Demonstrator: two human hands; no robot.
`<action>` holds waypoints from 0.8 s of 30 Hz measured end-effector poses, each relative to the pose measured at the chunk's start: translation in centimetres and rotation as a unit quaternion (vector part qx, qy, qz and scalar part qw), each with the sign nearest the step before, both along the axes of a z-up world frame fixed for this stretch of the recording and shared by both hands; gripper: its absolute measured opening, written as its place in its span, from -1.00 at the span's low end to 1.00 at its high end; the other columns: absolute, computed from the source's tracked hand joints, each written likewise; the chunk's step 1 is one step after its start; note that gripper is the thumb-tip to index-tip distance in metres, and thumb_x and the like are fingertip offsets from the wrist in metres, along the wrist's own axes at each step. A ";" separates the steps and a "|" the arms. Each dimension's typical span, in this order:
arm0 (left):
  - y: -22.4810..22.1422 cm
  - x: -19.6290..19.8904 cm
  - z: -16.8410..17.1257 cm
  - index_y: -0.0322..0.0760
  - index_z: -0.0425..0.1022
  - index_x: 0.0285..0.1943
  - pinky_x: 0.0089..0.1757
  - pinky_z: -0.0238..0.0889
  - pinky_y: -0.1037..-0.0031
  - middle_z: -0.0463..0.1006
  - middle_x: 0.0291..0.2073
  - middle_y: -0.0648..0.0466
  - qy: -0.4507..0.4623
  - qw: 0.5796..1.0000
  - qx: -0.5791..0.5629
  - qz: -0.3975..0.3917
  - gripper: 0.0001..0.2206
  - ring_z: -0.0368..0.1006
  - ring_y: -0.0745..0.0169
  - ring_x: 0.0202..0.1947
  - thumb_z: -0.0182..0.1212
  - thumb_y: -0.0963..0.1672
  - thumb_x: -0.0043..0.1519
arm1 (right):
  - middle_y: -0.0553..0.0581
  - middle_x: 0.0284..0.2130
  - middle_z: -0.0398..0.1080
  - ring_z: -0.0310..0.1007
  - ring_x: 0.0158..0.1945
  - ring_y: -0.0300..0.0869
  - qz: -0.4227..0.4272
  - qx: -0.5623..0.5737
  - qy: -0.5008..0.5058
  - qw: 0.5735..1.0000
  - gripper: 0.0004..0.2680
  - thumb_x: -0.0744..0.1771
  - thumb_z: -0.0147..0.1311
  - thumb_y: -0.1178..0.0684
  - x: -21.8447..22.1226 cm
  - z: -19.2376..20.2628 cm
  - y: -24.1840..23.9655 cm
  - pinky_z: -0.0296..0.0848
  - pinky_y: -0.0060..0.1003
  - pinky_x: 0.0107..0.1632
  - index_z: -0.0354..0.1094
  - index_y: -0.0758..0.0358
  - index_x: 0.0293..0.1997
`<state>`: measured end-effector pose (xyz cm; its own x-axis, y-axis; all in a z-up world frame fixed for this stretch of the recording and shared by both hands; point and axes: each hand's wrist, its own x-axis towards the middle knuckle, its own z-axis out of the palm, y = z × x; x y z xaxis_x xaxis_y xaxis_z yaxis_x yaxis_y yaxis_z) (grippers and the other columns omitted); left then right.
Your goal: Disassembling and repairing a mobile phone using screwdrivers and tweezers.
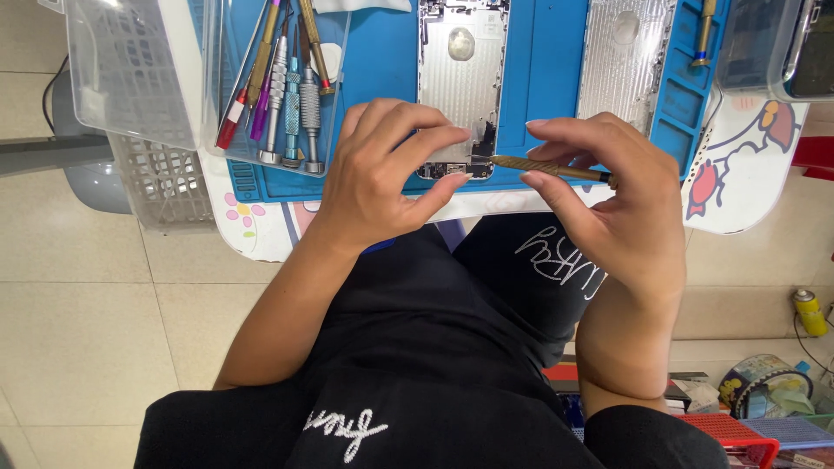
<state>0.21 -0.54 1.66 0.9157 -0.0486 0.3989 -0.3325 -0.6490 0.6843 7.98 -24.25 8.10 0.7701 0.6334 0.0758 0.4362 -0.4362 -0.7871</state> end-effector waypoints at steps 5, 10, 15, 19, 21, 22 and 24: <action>-0.2 0.0 -0.9 -0.18 0.66 -0.02 0.02 0.19 0.31 0.57 -0.11 0.17 -0.023 1.000 0.018 -0.004 -0.78 0.44 0.17 -0.03 0.51 -0.09 0.21 | 0.12 -0.18 0.52 0.57 -0.11 -0.23 -0.017 0.018 0.018 1.000 -0.71 0.34 0.33 0.27 -0.5 -1.0 -0.1 0.45 -0.44 -0.09 0.42 0.26 0.17; -0.3 0.0 -1.2 -0.14 0.68 -0.15 -0.02 0.20 0.34 0.59 -0.15 0.21 -0.036 0.999 0.021 0.006 -0.87 0.46 0.21 -0.07 0.54 -0.14 0.19 | 0.12 -0.16 0.51 0.58 -0.08 -0.23 -0.023 0.047 0.034 0.998 -0.76 0.35 0.32 0.28 -0.7 -1.8 -0.2 0.51 -0.44 -0.05 0.42 0.28 0.11; -0.5 0.0 -1.4 -0.18 0.66 -0.19 -0.01 0.21 0.34 0.60 -0.14 0.20 -0.041 0.999 0.022 0.008 -0.89 0.46 0.22 -0.06 0.52 -0.16 0.21 | 0.15 -0.17 0.51 0.59 -0.10 -0.23 -0.037 0.069 0.031 0.996 -0.80 0.36 0.32 0.29 -0.7 -2.9 -1.0 0.53 -0.46 -0.06 0.43 0.32 0.07; -0.5 0.0 -0.9 -0.20 0.65 -0.22 -0.02 0.20 0.34 0.59 -0.14 0.18 -0.034 0.999 0.015 0.016 -0.91 0.46 0.21 -0.07 0.50 -0.18 0.20 | 0.13 -0.12 0.48 0.57 -0.02 -0.23 -0.099 0.163 0.060 0.980 -0.84 0.38 0.29 0.21 -0.6 -5.2 -1.9 0.55 -0.45 -0.01 0.39 0.32 0.00; -0.5 0.1 -0.7 -0.20 0.63 -0.24 0.00 0.20 0.33 0.58 -0.13 0.16 -0.035 0.999 0.010 0.022 -0.90 0.47 0.18 -0.06 0.49 -0.19 0.19 | 0.13 -0.23 0.45 0.48 -0.27 -0.29 -0.147 0.245 0.042 0.957 -0.84 0.47 0.28 0.11 -0.8 -8.1 -3.2 0.42 -0.51 -0.19 0.36 0.36 -0.04; -0.5 0.1 -0.7 -0.20 0.63 -0.24 0.00 0.20 0.33 0.58 -0.13 0.16 -0.035 0.999 0.009 0.021 -0.90 0.47 0.18 -0.06 0.49 -0.19 0.19 | 0.13 -0.23 0.45 0.48 -0.27 -0.29 -0.149 0.245 0.042 0.957 -0.84 0.47 0.28 0.11 -0.7 -8.8 -3.0 0.42 -0.51 -0.19 0.36 0.36 -0.04; -0.5 0.0 -0.6 -0.20 0.62 -0.25 0.00 0.20 0.33 0.58 -0.12 0.16 -0.032 0.999 0.008 0.021 -0.89 0.47 0.16 -0.04 0.50 -0.20 0.18 | 0.12 -0.20 0.40 0.38 -0.34 -0.29 -0.200 0.343 0.037 0.917 -0.77 0.48 0.25 -0.02 -0.4 -10.3 -2.6 0.39 -0.49 -0.24 0.28 0.33 -0.03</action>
